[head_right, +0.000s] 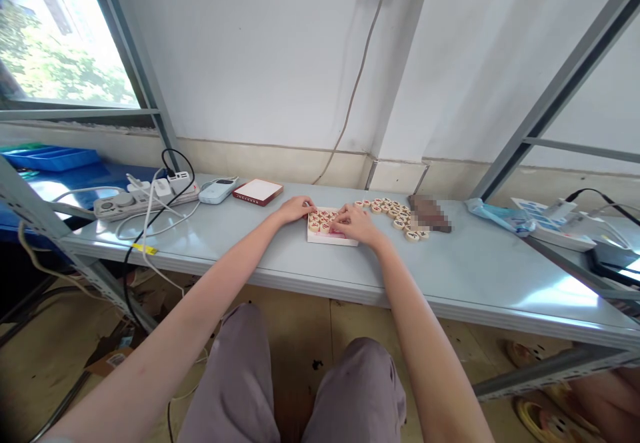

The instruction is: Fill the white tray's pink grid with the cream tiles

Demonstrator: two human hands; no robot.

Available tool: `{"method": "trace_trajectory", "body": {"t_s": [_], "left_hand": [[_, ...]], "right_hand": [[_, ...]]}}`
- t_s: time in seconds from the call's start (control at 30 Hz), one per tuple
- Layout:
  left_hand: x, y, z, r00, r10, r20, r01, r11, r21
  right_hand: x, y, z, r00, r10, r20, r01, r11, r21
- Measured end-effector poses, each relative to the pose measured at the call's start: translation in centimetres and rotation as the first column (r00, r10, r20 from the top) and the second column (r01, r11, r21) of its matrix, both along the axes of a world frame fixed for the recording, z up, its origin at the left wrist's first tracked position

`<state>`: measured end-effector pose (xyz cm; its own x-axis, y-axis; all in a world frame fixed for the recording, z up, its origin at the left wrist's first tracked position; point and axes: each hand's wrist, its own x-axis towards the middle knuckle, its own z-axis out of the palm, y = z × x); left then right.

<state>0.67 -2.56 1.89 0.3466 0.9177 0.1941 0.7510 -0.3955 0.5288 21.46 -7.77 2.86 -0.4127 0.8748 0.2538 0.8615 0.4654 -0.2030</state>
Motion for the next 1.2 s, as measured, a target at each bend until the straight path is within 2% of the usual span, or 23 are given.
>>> {"method": "trace_trajectory", "body": {"t_s": [0.07,0.13,0.23,0.33,0.53,0.7,0.77,0.93,1.03,1.2], "left_hand": [[0.0,0.0,0.0,1.0,-0.001,0.0,0.001,1.0,0.002],[0.0,-0.1,0.1,1.0,-0.004,-0.001,0.004,1.0,-0.004],[0.0,-0.2,0.3,1.0,0.004,-0.005,-0.004,1.0,-0.014],[0.0,-0.3,0.3,1.0,0.007,-0.002,-0.008,1.0,-0.013],[0.0,-0.3,0.3,1.0,-0.006,0.013,0.006,1.0,-0.009],[0.0,0.0,-0.1,0.999,-0.008,0.031,0.008,0.999,-0.031],[0.1,0.2,-0.3,0.999,-0.011,0.042,0.013,0.999,-0.038],[0.1,0.6,-0.5,0.999,-0.008,0.049,0.009,1.0,-0.025],[0.0,0.6,-0.6,0.999,-0.011,0.048,0.012,1.0,-0.023],[0.0,0.5,-0.6,0.998,-0.007,0.055,0.008,1.0,-0.017]], "right_hand": [[0.2,0.2,0.0,0.999,-0.033,-0.01,0.034,0.999,0.032],[0.4,0.4,-0.1,0.986,-0.162,-0.039,0.165,0.981,0.103],[1.1,0.7,-0.4,0.908,-0.408,-0.097,0.419,0.876,0.239],[1.9,0.7,-1.1,0.843,-0.534,-0.072,0.527,0.789,0.316],[2.5,1.5,-2.9,0.805,-0.593,0.002,0.562,0.764,0.315],[2.4,2.8,-3.4,0.852,-0.508,0.128,0.464,0.845,0.264],[2.3,2.8,-3.3,0.861,-0.484,0.156,0.43,0.857,0.282],[2.0,2.3,-2.7,0.856,-0.51,0.088,0.438,0.804,0.403],[2.0,2.4,-2.8,0.844,-0.536,0.039,0.469,0.771,0.43],[2.2,3.1,-3.3,0.863,-0.485,0.14,0.429,0.851,0.303]]}}
